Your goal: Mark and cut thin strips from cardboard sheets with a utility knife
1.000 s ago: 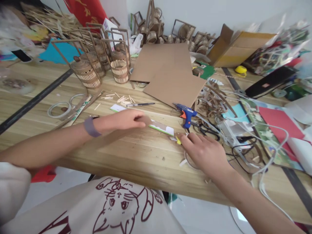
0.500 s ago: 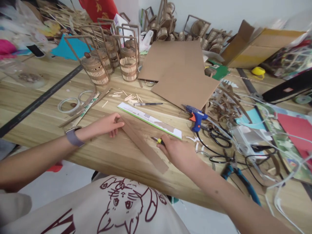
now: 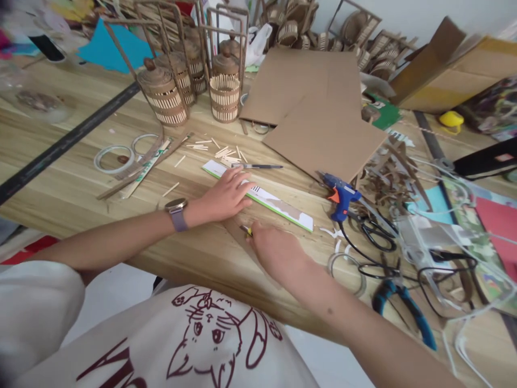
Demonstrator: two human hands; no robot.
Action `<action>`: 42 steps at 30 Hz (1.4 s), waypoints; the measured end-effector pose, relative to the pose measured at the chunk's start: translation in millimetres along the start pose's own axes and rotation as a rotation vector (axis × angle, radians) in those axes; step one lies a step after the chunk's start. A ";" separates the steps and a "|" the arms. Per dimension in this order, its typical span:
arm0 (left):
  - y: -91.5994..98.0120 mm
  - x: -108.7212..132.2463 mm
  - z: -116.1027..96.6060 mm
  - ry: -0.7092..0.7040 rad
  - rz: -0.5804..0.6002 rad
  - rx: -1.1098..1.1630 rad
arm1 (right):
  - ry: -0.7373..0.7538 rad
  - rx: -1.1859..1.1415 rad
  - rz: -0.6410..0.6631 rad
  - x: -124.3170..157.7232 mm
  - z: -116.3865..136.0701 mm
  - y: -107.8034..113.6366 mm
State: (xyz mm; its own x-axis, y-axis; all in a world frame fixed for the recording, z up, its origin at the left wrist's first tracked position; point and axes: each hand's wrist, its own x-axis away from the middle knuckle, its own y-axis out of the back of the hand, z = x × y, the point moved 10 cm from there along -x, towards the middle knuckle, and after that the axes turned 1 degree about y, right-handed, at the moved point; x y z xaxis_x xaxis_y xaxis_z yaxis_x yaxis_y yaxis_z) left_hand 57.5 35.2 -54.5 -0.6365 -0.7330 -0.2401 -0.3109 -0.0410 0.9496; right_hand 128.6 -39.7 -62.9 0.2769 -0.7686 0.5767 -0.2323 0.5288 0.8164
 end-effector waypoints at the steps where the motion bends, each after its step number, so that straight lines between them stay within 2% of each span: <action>1: -6.5 -3.5 0.1 0.006 0.008 0.009 | -0.002 0.011 0.011 0.3 0.8 -0.3; 4: -23.7 -9.1 2.0 0.021 0.059 0.041 | -0.008 0.035 0.044 1.6 2.9 -1.0; 7: -31.3 -9.6 2.8 0.026 0.081 0.062 | -0.013 0.044 0.069 2.9 3.7 -1.8; 13: -28.4 -8.4 5.8 0.051 0.071 0.084 | -0.037 0.054 0.119 1.1 3.1 -5.7; 20: -24.2 -11.0 26.9 0.080 0.014 0.081 | -0.045 0.096 0.073 -19.1 9.7 10.8; 24: -27.3 -10.4 28.6 0.073 0.005 0.065 | -0.051 0.126 0.156 -26.0 12.2 12.6; 29: -26.3 -9.0 27.2 0.079 -0.003 0.064 | -0.001 0.193 0.207 -23.8 20.2 13.2; 34: -25.5 -9.1 26.8 0.070 -0.004 0.077 | -0.054 0.229 0.263 -15.0 18.7 7.8; 42: -28.1 -8.5 27.9 0.064 -0.034 0.094 | -0.075 0.211 0.280 -5.1 13.8 -3.6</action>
State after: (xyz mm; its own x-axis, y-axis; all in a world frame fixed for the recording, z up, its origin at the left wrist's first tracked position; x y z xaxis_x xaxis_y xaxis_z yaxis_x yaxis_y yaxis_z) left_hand 51.9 61.5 -84.8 -0.5786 -0.7744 -0.2559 -0.3988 -0.0051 0.9170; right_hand 115.2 -42.6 -69.3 0.1076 -0.6327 0.7669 -0.4792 0.6428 0.5976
